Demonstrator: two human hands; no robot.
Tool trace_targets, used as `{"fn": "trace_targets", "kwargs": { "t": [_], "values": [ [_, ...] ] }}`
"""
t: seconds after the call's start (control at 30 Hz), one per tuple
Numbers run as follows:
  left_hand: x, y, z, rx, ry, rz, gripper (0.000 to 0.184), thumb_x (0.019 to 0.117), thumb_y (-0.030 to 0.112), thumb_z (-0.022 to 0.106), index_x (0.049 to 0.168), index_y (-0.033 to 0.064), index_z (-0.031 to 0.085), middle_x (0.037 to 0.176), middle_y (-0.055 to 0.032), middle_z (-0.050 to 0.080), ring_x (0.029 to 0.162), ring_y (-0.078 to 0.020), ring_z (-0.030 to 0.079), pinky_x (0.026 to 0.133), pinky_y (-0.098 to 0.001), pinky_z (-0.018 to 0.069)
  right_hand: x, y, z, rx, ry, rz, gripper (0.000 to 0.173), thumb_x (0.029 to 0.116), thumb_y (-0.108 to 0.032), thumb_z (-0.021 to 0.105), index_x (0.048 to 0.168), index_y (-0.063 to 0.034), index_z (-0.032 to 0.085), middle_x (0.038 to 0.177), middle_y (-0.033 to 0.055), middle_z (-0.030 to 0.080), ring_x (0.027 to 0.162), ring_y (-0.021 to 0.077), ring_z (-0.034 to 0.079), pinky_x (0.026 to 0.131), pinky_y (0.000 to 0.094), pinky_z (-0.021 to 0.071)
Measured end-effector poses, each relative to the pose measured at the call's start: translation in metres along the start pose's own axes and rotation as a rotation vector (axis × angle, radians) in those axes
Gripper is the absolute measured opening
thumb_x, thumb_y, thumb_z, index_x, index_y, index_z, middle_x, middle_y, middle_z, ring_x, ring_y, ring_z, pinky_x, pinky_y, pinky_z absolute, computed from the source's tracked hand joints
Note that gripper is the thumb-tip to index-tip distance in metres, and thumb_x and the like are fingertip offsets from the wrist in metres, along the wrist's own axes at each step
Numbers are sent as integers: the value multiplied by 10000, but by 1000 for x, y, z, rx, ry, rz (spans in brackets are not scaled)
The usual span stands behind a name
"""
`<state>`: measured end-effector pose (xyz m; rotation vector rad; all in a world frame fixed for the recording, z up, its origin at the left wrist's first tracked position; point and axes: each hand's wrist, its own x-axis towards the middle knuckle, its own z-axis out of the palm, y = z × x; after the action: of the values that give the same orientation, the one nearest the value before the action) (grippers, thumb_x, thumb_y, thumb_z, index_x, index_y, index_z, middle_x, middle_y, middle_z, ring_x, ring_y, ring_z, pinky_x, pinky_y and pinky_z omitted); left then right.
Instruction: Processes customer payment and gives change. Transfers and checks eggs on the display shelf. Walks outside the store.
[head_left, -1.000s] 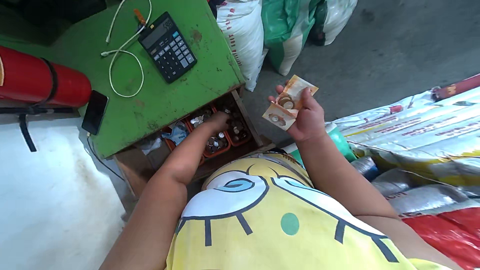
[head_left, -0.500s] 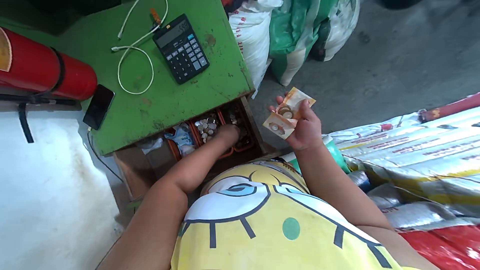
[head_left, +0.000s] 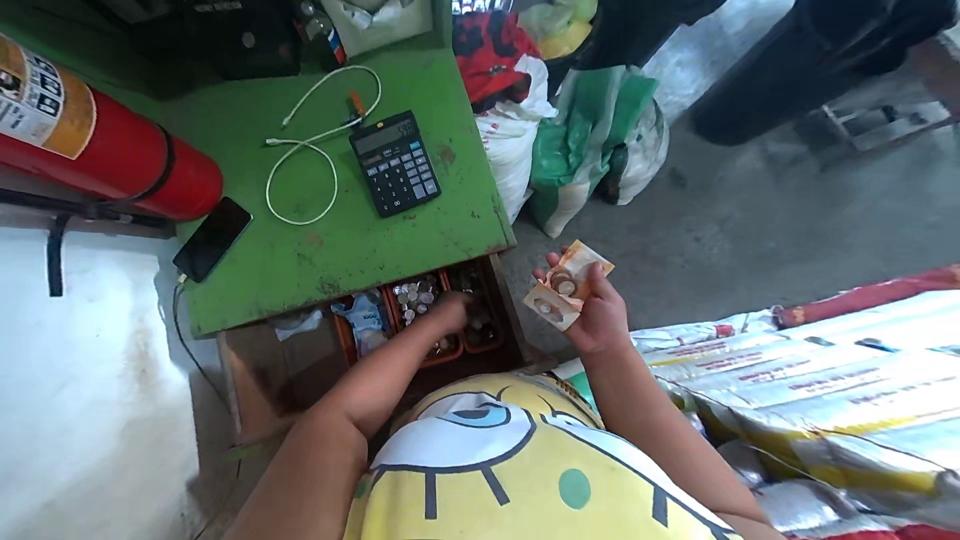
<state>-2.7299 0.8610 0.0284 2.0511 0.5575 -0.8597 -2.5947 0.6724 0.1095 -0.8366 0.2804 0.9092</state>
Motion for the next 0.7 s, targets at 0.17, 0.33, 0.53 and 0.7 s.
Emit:
{"fn": "trace_targets", "kwargs": {
  "t": [0.17,0.33,0.53,0.7],
  "values": [
    [-95,-33,-11,-318,191,39,321,1022,196,623,1289,26,681,1282,-165,688,1210,-258,657,1101,-453,488,10,-4,26,5,-11,3,515,1124,-428,159,1388,-141,495,1199,124,712,987,265,742,789,416,640],
    [-170,-83,55,-152,988,82,222,981,146,637,1106,23,773,1091,-156,763,1034,-293,739,931,-488,585,36,1,50,67,-35,27,522,1122,-425,149,1333,-127,523,1130,117,726,943,256,747,770,410,640],
    [-117,-108,48,204,1668,253,193,991,121,623,1011,-6,767,994,-175,763,978,-219,746,933,-284,573,60,0,65,147,-119,97,541,1120,-437,144,1339,-114,518,1149,146,721,968,276,743,802,427,635],
    [-108,-72,-21,66,1715,285,199,971,114,666,1029,-58,748,1000,-191,748,971,-162,731,913,-245,571,74,-40,53,155,-113,90,538,1124,-424,129,1313,-73,490,1146,161,722,965,286,746,787,425,640]
  ]
}}
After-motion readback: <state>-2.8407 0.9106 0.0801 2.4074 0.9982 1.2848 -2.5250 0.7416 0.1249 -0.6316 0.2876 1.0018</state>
